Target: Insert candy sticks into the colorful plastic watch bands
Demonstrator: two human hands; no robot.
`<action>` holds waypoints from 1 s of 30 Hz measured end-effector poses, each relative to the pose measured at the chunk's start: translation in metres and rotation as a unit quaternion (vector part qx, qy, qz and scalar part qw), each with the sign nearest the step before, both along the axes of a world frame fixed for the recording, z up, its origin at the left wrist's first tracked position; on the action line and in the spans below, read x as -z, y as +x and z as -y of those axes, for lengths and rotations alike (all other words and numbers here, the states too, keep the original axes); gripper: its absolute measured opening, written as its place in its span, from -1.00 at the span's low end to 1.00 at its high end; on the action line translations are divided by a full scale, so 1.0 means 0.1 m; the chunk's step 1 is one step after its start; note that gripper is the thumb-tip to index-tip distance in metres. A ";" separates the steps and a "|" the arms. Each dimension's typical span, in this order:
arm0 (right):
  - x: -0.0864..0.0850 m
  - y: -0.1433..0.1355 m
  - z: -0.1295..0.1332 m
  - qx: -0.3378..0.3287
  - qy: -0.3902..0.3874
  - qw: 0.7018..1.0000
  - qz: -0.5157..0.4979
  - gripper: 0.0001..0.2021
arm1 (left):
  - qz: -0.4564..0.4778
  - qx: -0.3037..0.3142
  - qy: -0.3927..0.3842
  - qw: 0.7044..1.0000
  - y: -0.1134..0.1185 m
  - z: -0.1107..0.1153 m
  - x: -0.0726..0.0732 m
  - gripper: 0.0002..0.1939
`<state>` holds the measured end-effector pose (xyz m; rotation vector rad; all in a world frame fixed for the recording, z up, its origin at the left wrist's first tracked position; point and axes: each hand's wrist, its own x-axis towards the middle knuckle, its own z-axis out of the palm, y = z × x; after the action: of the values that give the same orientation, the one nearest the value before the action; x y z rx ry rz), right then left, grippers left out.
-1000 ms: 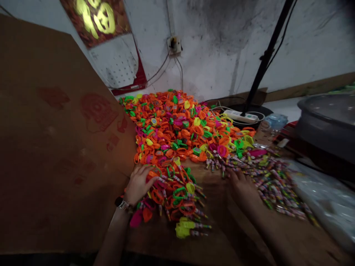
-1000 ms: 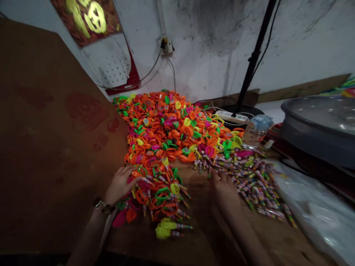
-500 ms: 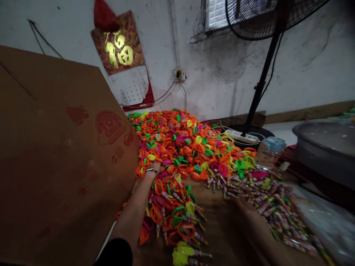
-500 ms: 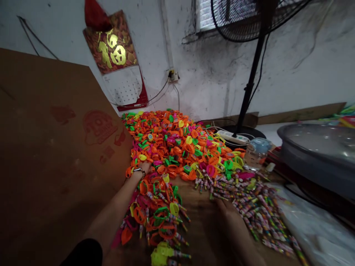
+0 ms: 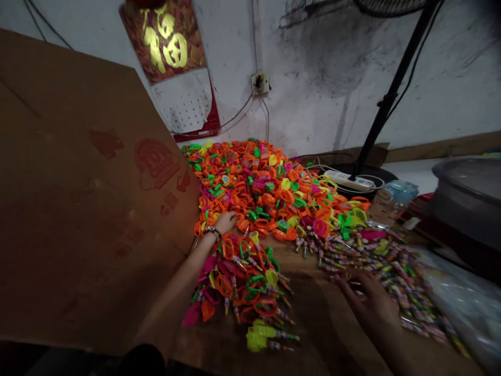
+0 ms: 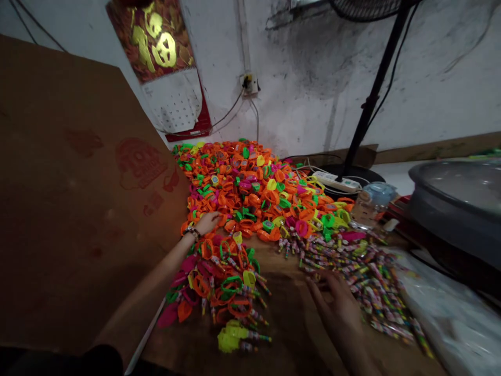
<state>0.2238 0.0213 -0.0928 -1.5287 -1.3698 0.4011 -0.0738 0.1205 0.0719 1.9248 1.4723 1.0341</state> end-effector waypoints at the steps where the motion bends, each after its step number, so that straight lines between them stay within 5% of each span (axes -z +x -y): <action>1: -0.05 -0.01 0.02 -0.005 -0.018 0.999 -0.041 -0.63 | 0.015 0.013 -0.023 1.000 0.04 0.00 0.02 -0.64; 7: -0.48 -0.30 0.12 -0.122 -0.044 0.962 -0.240 -0.62 | 0.129 0.112 -0.205 0.964 0.29 0.15 0.21 -0.69; 12: -0.85 -0.53 0.17 -0.194 -0.049 0.961 -0.188 -0.57 | 0.359 0.211 -0.396 0.819 0.40 0.50 0.23 -0.64; 14: -0.94 -0.59 0.19 -0.216 -0.048 0.959 -0.177 -0.57 | 0.376 0.228 -0.408 0.800 0.44 0.60 0.23 -0.63; 17: -1.01 -0.67 0.24 -0.233 -0.044 0.948 -0.210 -0.60 | 0.311 0.201 -0.357 0.858 0.48 0.70 0.28 -0.57; 20: -1.05 -0.71 0.29 -0.221 -0.059 0.935 -0.269 -0.67 | 0.166 0.175 -0.235 0.942 0.52 0.79 0.35 -0.53; 22: -1.08 -0.71 0.30 -0.216 -0.070 0.929 -0.291 -0.70 | 0.065 0.176 -0.150 0.971 0.54 0.85 0.36 -0.55; 30: -1.12 -0.66 0.26 -0.235 -0.067 0.924 -0.295 -0.74 | -0.147 0.202 0.042 0.967 0.53 0.98 0.28 -0.57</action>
<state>0.1583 -0.0045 0.0189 -1.0314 -1.2162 1.1729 -0.0210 0.0222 0.0435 2.3918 1.1157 0.6551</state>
